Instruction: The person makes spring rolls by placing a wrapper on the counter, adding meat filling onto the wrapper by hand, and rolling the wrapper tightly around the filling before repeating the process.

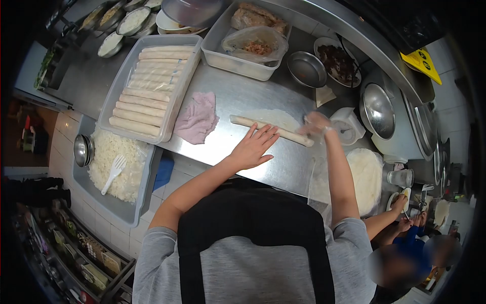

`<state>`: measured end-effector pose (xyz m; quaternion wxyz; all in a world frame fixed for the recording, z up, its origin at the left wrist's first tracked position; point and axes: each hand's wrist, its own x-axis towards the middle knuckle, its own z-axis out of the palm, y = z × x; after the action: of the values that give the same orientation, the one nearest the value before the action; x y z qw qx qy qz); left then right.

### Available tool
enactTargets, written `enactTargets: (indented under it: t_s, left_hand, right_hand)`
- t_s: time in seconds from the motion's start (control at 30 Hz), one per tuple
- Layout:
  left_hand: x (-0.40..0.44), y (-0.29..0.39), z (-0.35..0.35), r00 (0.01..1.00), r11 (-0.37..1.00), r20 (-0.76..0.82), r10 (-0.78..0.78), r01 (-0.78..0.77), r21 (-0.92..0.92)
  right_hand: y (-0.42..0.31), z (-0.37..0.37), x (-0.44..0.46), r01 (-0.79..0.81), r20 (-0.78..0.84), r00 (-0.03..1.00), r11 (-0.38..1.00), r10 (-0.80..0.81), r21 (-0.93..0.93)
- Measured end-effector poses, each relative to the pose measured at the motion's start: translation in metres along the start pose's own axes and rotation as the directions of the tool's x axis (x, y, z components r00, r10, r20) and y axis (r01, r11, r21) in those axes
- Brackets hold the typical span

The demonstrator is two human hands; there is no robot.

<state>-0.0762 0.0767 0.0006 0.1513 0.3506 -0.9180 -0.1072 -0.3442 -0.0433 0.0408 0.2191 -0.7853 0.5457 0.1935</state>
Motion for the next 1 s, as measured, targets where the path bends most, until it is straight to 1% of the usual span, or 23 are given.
enactTargets:
  t_s: [0.07,0.1,0.17,0.2,0.27,0.3,0.37,0.4,0.47,0.5,0.57,0.63,0.7,0.73,0.8,0.83,0.9,0.93,0.97,1.0]
  left_hand:
    - [0.002,-0.001,-0.002,1.000,1.000,-0.005,0.007,-0.007,-0.004]
    - [0.002,-0.001,-0.002,1.000,1.000,0.002,0.003,-0.003,-0.001]
    - [0.002,0.000,-0.003,1.000,1.000,0.015,0.015,-0.015,0.000]
    - [0.002,0.000,-0.003,1.000,1.000,0.020,0.012,-0.012,0.004]
    - [0.003,0.001,-0.003,1.000,1.000,0.024,0.007,-0.007,0.010]
    - [0.003,0.001,-0.003,1.000,1.000,0.021,0.005,-0.005,0.002]
    - [0.001,-0.001,-0.003,1.000,1.000,0.014,-0.006,0.007,-0.005]
    - [0.001,-0.001,-0.002,1.000,1.000,0.007,-0.001,0.001,-0.011]
    - [0.001,0.001,-0.002,1.000,1.000,0.001,-0.007,0.007,-0.024]
    - [0.001,0.001,-0.002,1.000,1.000,0.011,-0.003,0.003,-0.019]
    - [0.003,-0.001,-0.004,1.000,1.000,0.017,0.002,-0.002,-0.006]
    - [0.002,0.000,-0.004,1.000,1.000,0.025,0.003,-0.003,-0.003]
    - [0.003,0.000,-0.005,1.000,1.000,0.025,0.001,-0.001,-0.004]
    - [0.003,0.000,-0.006,1.000,1.000,0.027,0.002,-0.001,-0.007]
    - [0.003,0.000,-0.006,0.999,1.000,0.033,-0.003,0.003,-0.002]
    - [0.003,0.000,-0.006,0.999,1.000,0.042,0.000,0.000,-0.003]
    - [0.003,-0.001,-0.006,0.999,1.000,0.033,-0.015,0.015,-0.003]
    - [0.003,-0.001,-0.006,0.999,1.000,0.039,-0.009,0.009,-0.003]
    - [0.003,-0.001,-0.006,0.999,1.000,0.046,-0.002,0.002,-0.005]
    - [0.002,-0.001,-0.006,0.999,1.000,0.049,-0.010,0.010,-0.009]
  right_hand:
    - [0.011,0.004,-0.017,-0.084,-0.072,0.994,0.996,0.086,0.035]
    - [0.011,0.007,-0.013,-0.092,-0.071,0.993,0.995,0.094,0.041]
    - [-0.004,0.004,0.003,-0.109,-0.219,0.966,0.983,0.140,0.149]
    - [-0.010,0.001,0.008,-0.116,-0.222,0.964,0.981,0.148,0.153]
    - [-0.019,-0.006,0.016,-0.194,-0.198,0.950,0.954,0.241,0.227]
    - [-0.015,-0.004,0.011,-0.192,-0.198,0.951,0.955,0.238,0.226]
    - [0.002,0.008,-0.008,-0.083,-0.140,0.985,0.990,0.099,0.114]
    - [0.009,0.010,-0.015,-0.078,-0.139,0.986,0.991,0.092,0.106]
    - [0.013,0.010,-0.028,-0.175,0.001,0.985,0.983,0.175,0.056]
    - [0.013,0.008,-0.026,-0.172,0.005,0.985,0.984,0.172,0.054]
    - [0.005,-0.009,-0.016,-0.126,-0.247,0.956,0.983,0.156,0.131]
    - [-0.006,-0.053,-0.003,-0.113,-0.402,0.866,0.899,0.298,0.422]
    - [-0.002,-0.094,0.023,-0.161,-0.522,0.801,0.945,0.293,0.283]
    - [0.004,-0.104,0.040,-0.154,-0.524,0.802,0.947,0.286,0.281]
    - [0.026,-0.111,0.074,-0.269,-0.463,0.852,0.963,0.243,0.011]
    - [0.040,-0.104,0.093,-0.260,-0.466,0.854,0.966,0.232,0.005]
    - [0.064,-0.084,0.126,-0.241,-0.506,0.851,0.961,0.143,-0.134]
    - [0.062,-0.082,0.125,-0.284,-0.562,0.809,0.952,0.174,-0.115]
    - [0.057,-0.088,0.117,-0.277,-0.556,0.814,0.953,0.166,-0.120]
    - [0.057,-0.101,0.106,-0.205,-0.508,0.849,0.977,0.148,-0.059]
